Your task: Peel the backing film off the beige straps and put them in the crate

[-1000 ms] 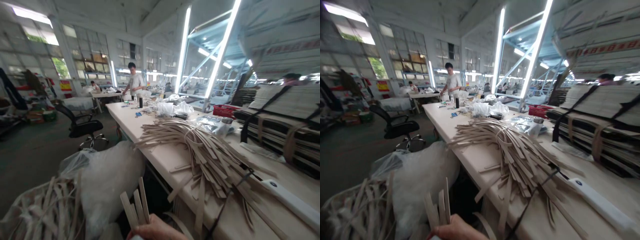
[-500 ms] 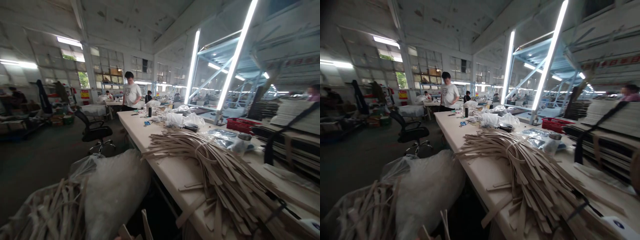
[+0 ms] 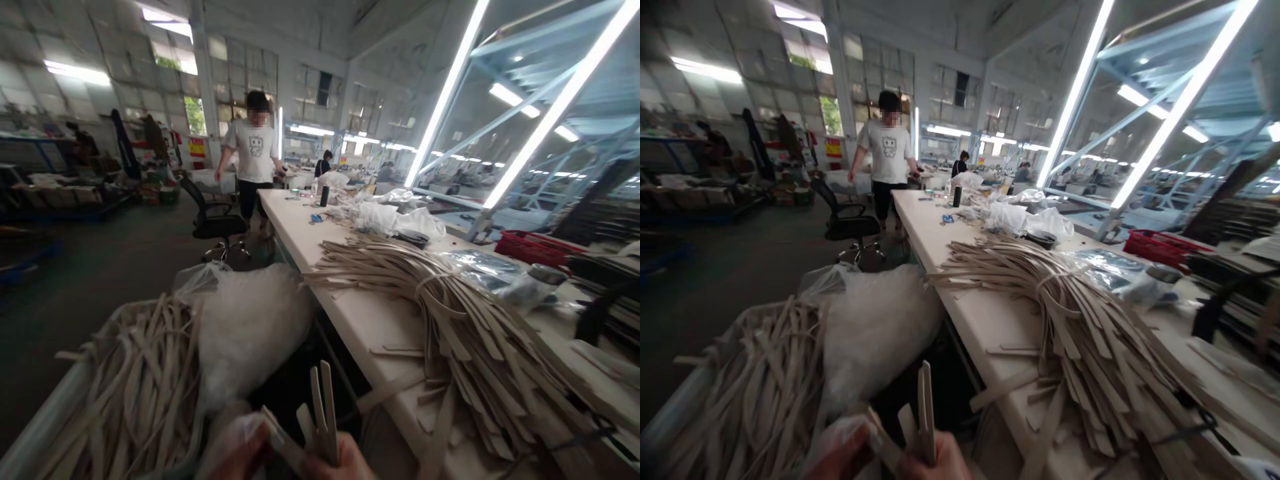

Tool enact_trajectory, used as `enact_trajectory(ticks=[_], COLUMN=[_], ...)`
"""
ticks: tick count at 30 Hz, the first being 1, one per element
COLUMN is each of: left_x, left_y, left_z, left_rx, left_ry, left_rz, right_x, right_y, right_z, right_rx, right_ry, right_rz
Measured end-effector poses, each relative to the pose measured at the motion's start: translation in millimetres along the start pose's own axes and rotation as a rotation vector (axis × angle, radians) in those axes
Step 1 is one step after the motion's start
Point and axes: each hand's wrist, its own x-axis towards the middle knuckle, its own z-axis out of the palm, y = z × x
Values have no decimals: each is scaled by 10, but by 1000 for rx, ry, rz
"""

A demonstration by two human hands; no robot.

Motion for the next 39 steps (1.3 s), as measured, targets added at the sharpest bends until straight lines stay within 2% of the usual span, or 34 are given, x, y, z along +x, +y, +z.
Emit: enact_trajectory(ticks=[4,9,12,19,26,35,39], left_x=[82,130,125,102,84,86,73], left_y=[53,205,216,185,247,237,230], left_z=[3,-67,-67,-56,-54,-7,-1], left_rx=[-343,-480,-507,-494,-509,-538,-505], left_ry=[69,129,131,108,176,204,198], left_rz=[-129,-221,-241,-276,-326,-345,-358], right_x=[-151,-309,-328,-274,-298,-276,-264], right_y=[-165,-319,-297,-261,-215,-128,-94], right_z=[-103,-143,-79,-18,-33,15,22], right_rx=[-101,-187,-288,-563,-684,-728,-709], right_ry=[96,61,40,84,138,89,113], right_rz=[64,-55,-118,-260,-348,-281,-263])
